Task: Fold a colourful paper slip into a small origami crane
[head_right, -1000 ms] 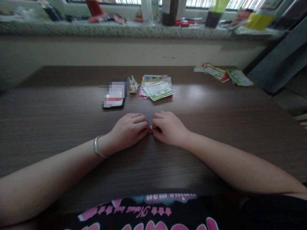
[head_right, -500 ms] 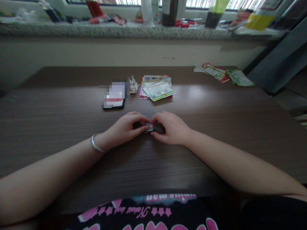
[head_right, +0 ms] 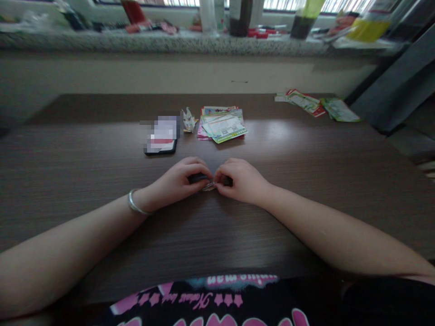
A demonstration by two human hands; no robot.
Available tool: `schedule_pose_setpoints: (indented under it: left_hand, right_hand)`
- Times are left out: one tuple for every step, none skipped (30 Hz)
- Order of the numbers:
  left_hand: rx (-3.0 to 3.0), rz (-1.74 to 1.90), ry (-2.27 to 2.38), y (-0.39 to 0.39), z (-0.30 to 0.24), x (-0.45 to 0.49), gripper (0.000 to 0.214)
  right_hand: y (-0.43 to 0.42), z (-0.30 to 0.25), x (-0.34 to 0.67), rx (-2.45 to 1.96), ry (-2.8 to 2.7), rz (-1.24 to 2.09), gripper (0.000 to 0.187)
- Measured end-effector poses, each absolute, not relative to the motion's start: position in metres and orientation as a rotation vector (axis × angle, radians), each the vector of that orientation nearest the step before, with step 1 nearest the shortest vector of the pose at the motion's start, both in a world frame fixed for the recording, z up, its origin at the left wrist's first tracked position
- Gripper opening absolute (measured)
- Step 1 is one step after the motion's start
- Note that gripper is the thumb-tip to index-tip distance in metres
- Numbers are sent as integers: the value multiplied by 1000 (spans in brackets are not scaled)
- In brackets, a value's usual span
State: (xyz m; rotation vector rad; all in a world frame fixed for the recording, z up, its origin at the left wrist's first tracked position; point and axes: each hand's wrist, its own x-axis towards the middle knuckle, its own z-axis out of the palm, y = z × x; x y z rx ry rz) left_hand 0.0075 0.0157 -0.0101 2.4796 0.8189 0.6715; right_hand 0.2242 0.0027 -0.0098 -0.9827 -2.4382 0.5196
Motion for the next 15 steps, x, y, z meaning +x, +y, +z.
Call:
schedule_pose_setpoints:
  left_hand:
    - [2488, 688, 803, 16, -11, 8, 11]
    - [2499, 697, 793, 16, -12, 8, 12]
    - [2515, 697, 787, 16, -13, 8, 12]
    - [2535, 691, 788, 16, -13, 7, 13]
    - [2554, 682, 793, 17, -14, 7, 13]
    - [2572, 674, 798, 17, -14, 7, 13]
    - [2588, 663, 796, 17, -15, 7, 13]
    - [2604, 655, 783, 18, -15, 7, 13]
    - [2618, 650, 766, 18, -15, 6, 13]
    - [2629, 648, 744, 19, -15, 6, 12]
    - [2637, 647, 722, 19, -15, 6, 12]
    - [2642, 646, 704, 19, -15, 6, 13]
    - [2645, 646, 692, 19, -14, 6, 13]
    - [2648, 647, 687, 19, -14, 6, 13]
    - [2652, 648, 682, 19, -14, 6, 14]
  right_hand:
    - [3, -10, 224, -995, -2434, 523, 2]
    - [3, -10, 224, -1010, -2430, 526, 2]
    - [4, -10, 224, -1024, -2428, 529, 2]
    - [4, -11, 224, -1036, -2427, 527, 2]
    - [5, -11, 224, -1045, -2432, 520, 2]
    - [5, -10, 224, -1049, -2442, 506, 2]
    - [6, -10, 224, -1049, -2456, 488, 2]
    - [6, -10, 223, -1046, -2468, 469, 2]
    - [6, -10, 223, -1039, -2479, 450, 2]
    - [6, -10, 223, -1033, -2487, 432, 2]
    - [6, -10, 223, -1025, -2491, 415, 3]
    - [6, -10, 223, -1016, -2494, 402, 3]
    - [7, -10, 223, -1007, -2497, 391, 4]
    - [7, -11, 224, -998, -2499, 382, 4]
    - [7, -11, 224, -991, -2501, 379, 5]
